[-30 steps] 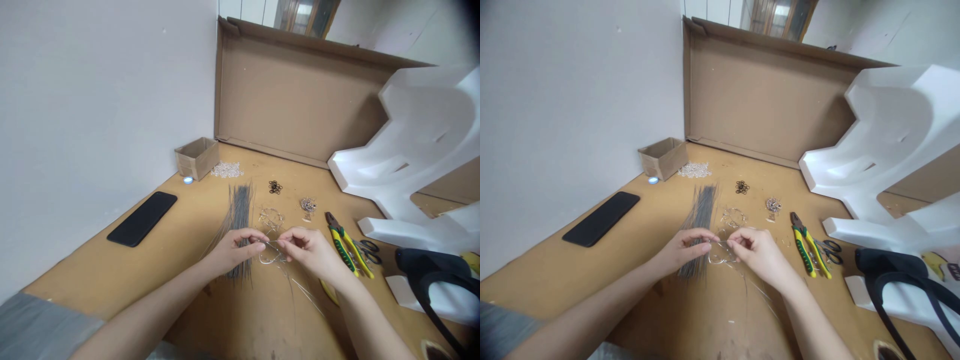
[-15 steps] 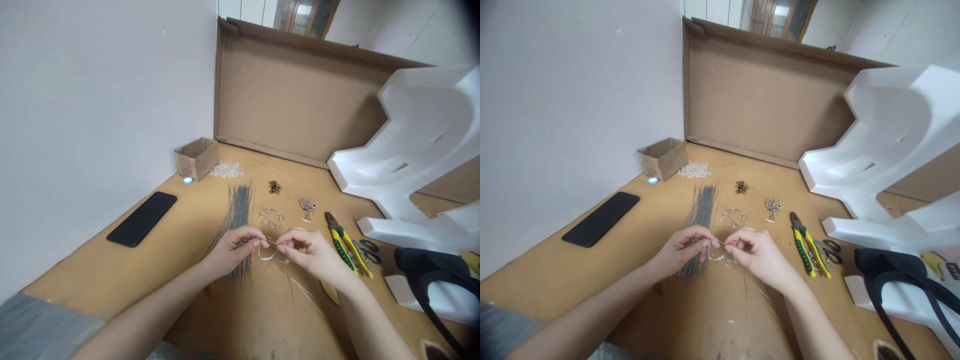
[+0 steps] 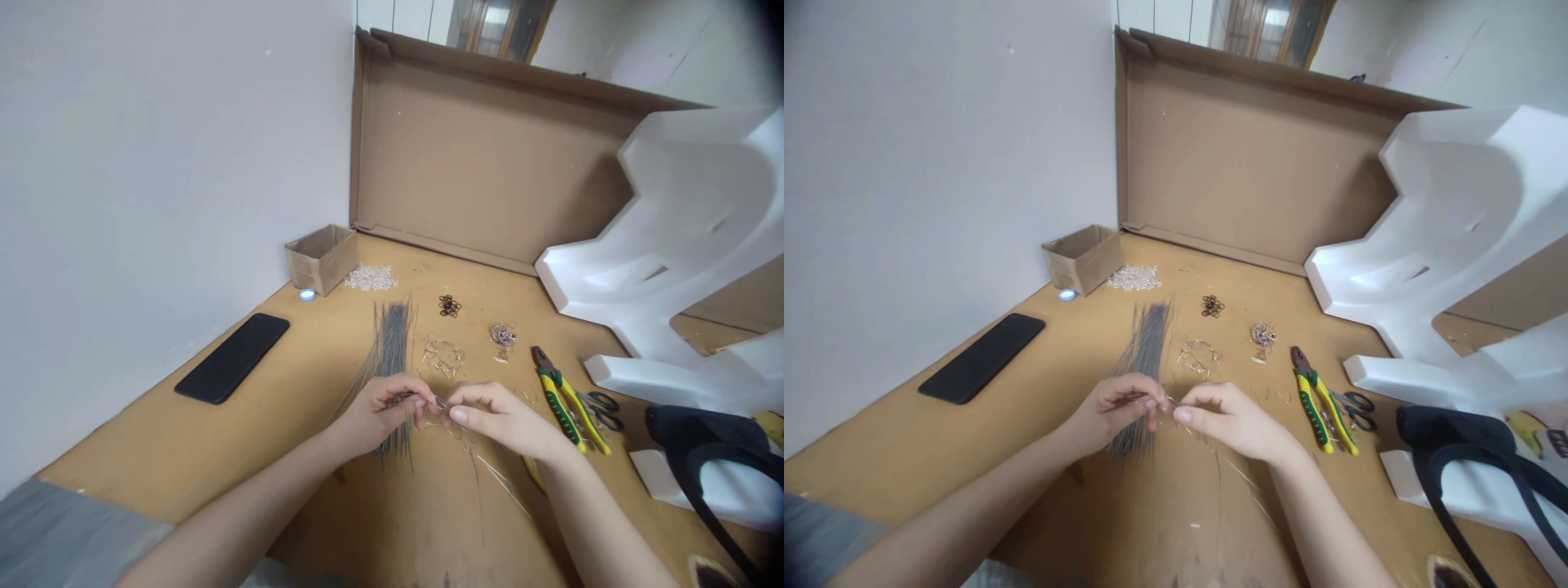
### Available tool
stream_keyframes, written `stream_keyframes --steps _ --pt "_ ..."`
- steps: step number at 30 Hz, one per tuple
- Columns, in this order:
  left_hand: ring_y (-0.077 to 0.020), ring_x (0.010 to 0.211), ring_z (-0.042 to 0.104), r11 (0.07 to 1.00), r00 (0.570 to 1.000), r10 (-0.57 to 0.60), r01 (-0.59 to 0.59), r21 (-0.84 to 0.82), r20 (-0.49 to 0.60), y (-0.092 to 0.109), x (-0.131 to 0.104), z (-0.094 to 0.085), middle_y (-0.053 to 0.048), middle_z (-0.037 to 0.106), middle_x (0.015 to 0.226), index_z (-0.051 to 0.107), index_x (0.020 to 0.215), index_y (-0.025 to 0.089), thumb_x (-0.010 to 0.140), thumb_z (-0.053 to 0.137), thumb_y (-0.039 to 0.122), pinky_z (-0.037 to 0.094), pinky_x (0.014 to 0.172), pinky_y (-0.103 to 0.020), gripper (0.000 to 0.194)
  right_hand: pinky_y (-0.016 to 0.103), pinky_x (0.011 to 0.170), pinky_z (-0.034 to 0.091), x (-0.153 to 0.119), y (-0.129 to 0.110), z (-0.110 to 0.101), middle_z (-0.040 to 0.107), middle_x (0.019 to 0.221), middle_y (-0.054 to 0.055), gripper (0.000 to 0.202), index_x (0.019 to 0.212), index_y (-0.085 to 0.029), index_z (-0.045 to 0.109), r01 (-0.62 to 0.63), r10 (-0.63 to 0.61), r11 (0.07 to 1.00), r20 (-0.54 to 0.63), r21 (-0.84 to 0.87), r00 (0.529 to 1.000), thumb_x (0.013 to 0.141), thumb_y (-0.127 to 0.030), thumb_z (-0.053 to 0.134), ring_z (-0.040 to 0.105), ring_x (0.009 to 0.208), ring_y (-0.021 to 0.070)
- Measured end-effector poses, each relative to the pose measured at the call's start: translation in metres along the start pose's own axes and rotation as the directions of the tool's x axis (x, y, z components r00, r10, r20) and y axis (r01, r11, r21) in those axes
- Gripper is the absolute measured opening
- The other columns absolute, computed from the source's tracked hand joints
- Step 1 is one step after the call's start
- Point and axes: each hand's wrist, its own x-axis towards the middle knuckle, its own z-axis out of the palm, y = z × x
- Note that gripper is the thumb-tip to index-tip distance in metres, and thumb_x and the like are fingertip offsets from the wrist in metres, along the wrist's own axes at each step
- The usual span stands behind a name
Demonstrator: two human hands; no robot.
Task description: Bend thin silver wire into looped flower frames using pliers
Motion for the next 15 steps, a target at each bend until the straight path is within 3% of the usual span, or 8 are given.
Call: stream_keyframes --steps 8,15 --pt "-0.0102 0.062 0.058 0.995 0.997 0.071 -0.068 -0.069 0.041 -0.003 0.001 -0.002 -0.005 0.061 0.081 0.061 0.086 0.014 0.085 0.049 0.022 0.047 0.062 -0.026 0.015 0.025 0.066 0.041 0.006 0.008 0.005 0.06 0.069 0.002 0.028 0.074 -0.015 0.059 -0.005 -0.003 0.966 0.027 0.259 1.0 0.079 -0.042 0.055 0.053 0.066 0.0117" --pt "-0.0094 0.063 0.056 0.994 0.995 0.09 -0.087 -0.065 0.05 -0.003 0.0 -0.001 -0.005 0.059 0.084 0.061 0.087 0.015 0.085 0.048 0.021 0.045 0.064 -0.026 0.015 0.021 0.052 0.036 0.006 0.007 0.013 0.047 0.061 -0.005 0.027 0.065 -0.017 0.049 -0.06 0.075 0.965 -0.049 0.257 0.996 0.069 -0.036 0.066 0.042 0.053 0.0077"
